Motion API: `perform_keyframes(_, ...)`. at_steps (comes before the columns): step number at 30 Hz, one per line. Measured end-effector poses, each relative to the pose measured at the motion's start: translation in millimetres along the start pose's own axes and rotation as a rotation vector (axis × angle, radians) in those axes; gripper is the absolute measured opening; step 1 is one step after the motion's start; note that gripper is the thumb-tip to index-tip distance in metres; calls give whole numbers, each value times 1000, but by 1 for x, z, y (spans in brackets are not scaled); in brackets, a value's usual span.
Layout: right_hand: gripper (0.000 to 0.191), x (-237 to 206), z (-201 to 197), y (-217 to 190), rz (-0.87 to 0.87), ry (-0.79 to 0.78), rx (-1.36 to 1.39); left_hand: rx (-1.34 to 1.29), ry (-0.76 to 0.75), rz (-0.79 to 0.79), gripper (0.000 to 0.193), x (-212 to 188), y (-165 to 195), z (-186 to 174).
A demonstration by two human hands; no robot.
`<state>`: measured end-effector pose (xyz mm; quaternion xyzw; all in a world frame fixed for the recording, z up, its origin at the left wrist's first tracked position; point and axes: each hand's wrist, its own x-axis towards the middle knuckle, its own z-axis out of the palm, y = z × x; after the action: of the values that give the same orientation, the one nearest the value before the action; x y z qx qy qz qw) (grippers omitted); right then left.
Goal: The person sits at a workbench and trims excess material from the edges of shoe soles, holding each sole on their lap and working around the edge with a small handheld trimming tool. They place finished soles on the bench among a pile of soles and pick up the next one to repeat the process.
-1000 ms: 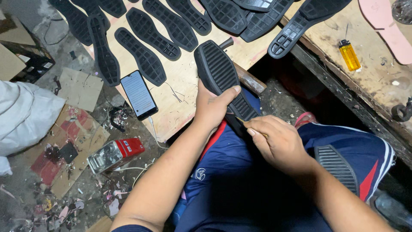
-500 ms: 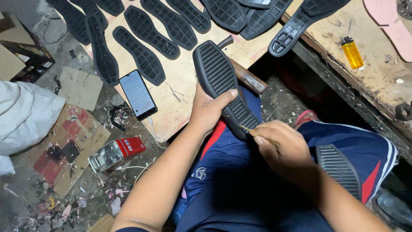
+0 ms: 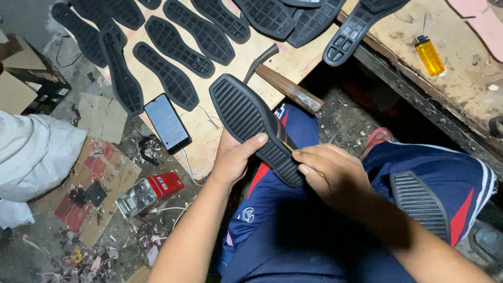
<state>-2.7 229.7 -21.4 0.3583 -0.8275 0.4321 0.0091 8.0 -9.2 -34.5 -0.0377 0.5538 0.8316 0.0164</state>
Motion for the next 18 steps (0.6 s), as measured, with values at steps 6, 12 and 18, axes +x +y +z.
perform_keyframes(6, 22, 2, 1, 0, 0, -12, -6, 15, -5, 7, 39, 1, -3, 0)
perform_keyframes(12, 17, -4, -2, 2, -1, -18, -87, 11, 33, 9, 43, 2, -6, -1)
perform_keyframes(18, 9, -19, -3, 14, 7, 205, 87, 18, 163, 40, 42, 2, -12, 4)
